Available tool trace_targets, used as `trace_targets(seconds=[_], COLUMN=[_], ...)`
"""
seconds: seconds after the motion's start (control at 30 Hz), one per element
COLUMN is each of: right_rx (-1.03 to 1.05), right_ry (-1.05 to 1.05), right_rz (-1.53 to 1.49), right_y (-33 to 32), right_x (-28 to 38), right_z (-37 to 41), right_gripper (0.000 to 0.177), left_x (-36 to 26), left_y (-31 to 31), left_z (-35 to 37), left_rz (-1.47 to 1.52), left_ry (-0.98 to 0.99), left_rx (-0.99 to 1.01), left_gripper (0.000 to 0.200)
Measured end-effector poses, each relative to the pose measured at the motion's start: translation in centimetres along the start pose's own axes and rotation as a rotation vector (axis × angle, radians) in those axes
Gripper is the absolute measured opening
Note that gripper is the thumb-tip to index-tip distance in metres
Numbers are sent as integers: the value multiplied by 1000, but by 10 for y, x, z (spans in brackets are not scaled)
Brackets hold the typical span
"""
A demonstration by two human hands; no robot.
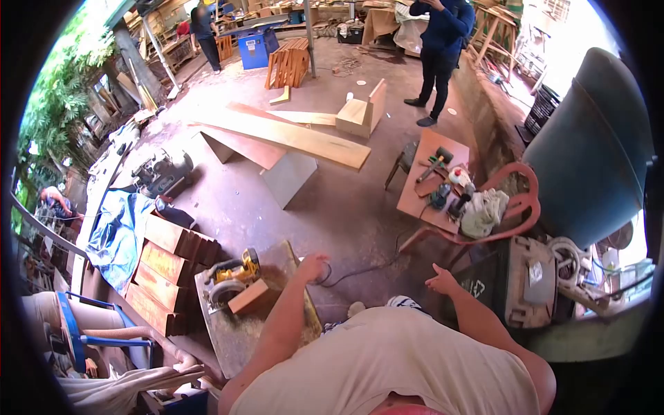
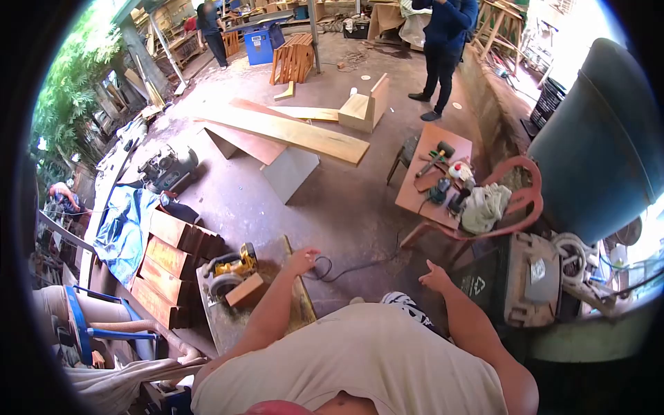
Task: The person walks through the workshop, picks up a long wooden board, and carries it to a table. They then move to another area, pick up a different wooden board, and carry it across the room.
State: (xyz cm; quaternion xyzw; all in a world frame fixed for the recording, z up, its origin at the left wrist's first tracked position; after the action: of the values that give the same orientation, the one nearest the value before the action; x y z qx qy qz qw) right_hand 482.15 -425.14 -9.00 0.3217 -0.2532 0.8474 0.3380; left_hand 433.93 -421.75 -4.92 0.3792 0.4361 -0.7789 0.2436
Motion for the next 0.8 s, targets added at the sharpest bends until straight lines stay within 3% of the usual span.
trace_targets(seconds=[0.03,0.1,0.17,0.2,0.27,0.33,0.4,0.43,0.57,0.6,0.7,0.73,0.77,0.8], right_rx=[-2,37,104,128,160,188,210,218,254,239,294,236,242,274], right_ry=[12,-22,-70,-85,-112,-109,-95,-87,-23,-71,-216,-199,-216,-179], right_rz=[-35,20,115,159,271,373,471,516,612,518,382,588,602,486], right_y=[-17,-43,-67,-84,-115,-148,-177,-187,-223,-231,-252,-258,-262,-267], right_x=[18,51,75,92,125,161,199,218,296,302,320,339,364,376], right_z=[-19,-64,-109,-135,-190,-241,-286,-303,-355,-382,-459,-472,-483,-486], right_gripper=[79,71,64,64,63,63,63,63,63,78,77,72,72,72], left_x=[-10,-23,-3,18,96,144,193,183,128,164,168,203,241,235], left_y=[-14,-48,-63,-64,-49,-36,-17,-29,-44,-36,-82,-83,-94,-126], left_z=[-18,-65,-96,-104,-110,-94,-65,-65,-55,-69,-126,-146,-174,-197], left_rz=[0,289,193,98,181,30,108,114,663,534,335,347,353,253], left_ry=[-3,132,80,23,-226,-93,-533,-552,-643,-623,-595,-625,-643,-627], left_rx=[-10,-87,-93,-93,-100,-115,-58,-61,-278,-240,-280,-270,-271,-272], left_gripper=[43,37,35,32,30,31,30,30,31,29,24,24,24,26])
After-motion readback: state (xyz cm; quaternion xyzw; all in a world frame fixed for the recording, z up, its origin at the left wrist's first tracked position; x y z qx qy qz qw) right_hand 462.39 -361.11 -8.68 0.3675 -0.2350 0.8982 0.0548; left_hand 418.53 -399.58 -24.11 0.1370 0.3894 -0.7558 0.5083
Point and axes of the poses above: each hand's wrist, its own z-axis away from the middle knuckle, its own y-axis out of the palm, x = y × z, the point moved 5 cm from there along -z, towards the middle knuckle, and after that the axes turned 14 degrees about x, right-handed, at the moved point
